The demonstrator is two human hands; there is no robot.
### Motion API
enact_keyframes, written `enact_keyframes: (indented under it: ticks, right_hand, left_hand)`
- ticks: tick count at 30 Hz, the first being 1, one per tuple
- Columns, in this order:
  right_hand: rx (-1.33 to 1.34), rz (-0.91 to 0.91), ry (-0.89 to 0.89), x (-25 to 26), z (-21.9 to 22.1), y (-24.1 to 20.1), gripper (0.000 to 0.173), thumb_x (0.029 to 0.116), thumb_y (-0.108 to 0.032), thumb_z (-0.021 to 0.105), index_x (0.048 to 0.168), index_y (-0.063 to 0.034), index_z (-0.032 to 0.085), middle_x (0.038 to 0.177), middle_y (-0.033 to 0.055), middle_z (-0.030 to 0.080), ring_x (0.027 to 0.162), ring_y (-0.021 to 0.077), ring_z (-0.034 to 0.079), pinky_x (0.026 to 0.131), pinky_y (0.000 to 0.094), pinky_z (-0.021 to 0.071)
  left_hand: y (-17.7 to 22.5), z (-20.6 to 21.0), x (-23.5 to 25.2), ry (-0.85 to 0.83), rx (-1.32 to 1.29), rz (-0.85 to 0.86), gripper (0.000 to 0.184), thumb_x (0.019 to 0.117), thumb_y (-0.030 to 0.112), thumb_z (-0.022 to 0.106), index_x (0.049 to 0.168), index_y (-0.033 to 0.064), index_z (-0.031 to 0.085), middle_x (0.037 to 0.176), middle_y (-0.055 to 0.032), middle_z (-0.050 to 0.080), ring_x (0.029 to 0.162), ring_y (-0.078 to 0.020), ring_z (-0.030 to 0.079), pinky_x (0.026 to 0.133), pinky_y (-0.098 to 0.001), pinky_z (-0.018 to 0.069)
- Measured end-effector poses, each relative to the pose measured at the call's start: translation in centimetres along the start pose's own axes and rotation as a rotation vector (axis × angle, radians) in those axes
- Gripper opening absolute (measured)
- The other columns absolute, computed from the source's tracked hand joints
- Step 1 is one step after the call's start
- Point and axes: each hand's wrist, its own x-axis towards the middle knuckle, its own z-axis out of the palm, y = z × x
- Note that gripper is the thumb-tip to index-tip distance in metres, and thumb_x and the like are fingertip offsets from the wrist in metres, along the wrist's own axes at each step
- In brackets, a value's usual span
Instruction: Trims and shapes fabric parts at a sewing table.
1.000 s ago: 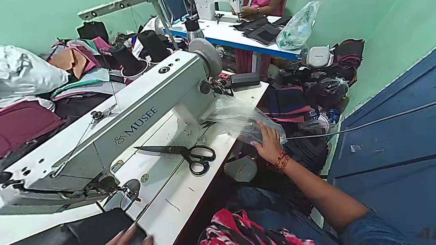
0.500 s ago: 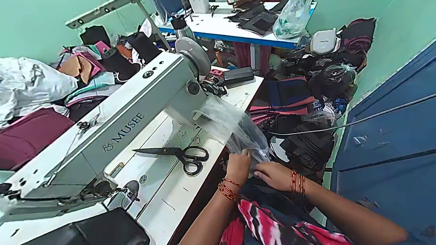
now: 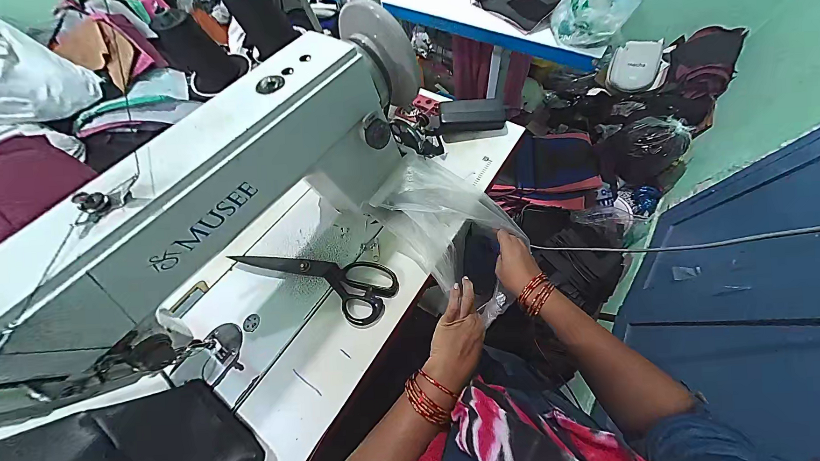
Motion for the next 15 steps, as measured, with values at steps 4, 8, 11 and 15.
enact_keyframes:
  ticks: [4, 8, 11, 15]
  right_hand:
    - [-0.156, -0.015, -0.037, 0.7, -0.9, 1.5, 0.039, 0.0980, -0.002, 0.058, 0.137, 0.0002, 0.061, 0.145, 0.0243, 0.053, 0.141, 0.0456, 0.040, 0.114, 0.0581, 0.0346]
    - [-0.402, 0.006, -0.097, 0.4, -0.5, 0.9, 0.048, 0.0950, -0.001, 0.060, 0.143, -0.0006, 0.056, 0.159, 0.0243, 0.038, 0.146, 0.0479, 0.031, 0.117, 0.0608, 0.0287]
    - [-0.479, 0.020, -0.151, 0.8, 0.1, 0.4, 0.076, 0.0901, -0.017, 0.076, 0.156, -0.0012, 0.039, 0.159, 0.0287, 0.035, 0.146, 0.0496, 0.031, 0.115, 0.0631, 0.0287]
    - [-0.410, -0.113, -0.283, 0.5, 1.1, 0.4, 0.048, 0.0899, 0.001, 0.064, 0.137, -0.0083, 0.065, 0.151, 0.0295, 0.045, 0.142, 0.0528, 0.033, 0.111, 0.0689, 0.0271]
  left_hand:
    - [-1.2, 0.4, 1.1, 0.000, -0.206, 0.062, 0.019, 0.0939, -0.009, 0.053, 0.099, -0.0111, 0.071, 0.095, -0.0240, 0.075, 0.101, -0.0384, 0.073, 0.118, -0.0540, 0.0345]
    - [-1.2, 0.7, 1.6, 0.046, -0.187, 0.101, 0.015, 0.0938, 0.003, 0.062, 0.103, -0.0030, 0.071, 0.088, -0.0183, 0.074, 0.087, -0.0347, 0.074, 0.101, -0.0511, 0.0481]
    - [-1.6, 1.6, 1.4, 0.114, -0.324, 0.091, 0.054, 0.0994, 0.050, 0.056, 0.108, -0.0008, 0.071, 0.088, -0.0179, 0.073, 0.084, -0.0351, 0.074, 0.096, -0.0539, 0.0516]
    - [-2.1, 1.0, 1.5, 0.156, -0.606, -0.130, 0.039, 0.1018, 0.019, 0.053, 0.133, -0.0020, 0.061, 0.118, -0.0264, 0.068, 0.095, -0.0419, 0.072, 0.086, -0.0550, 0.0556]
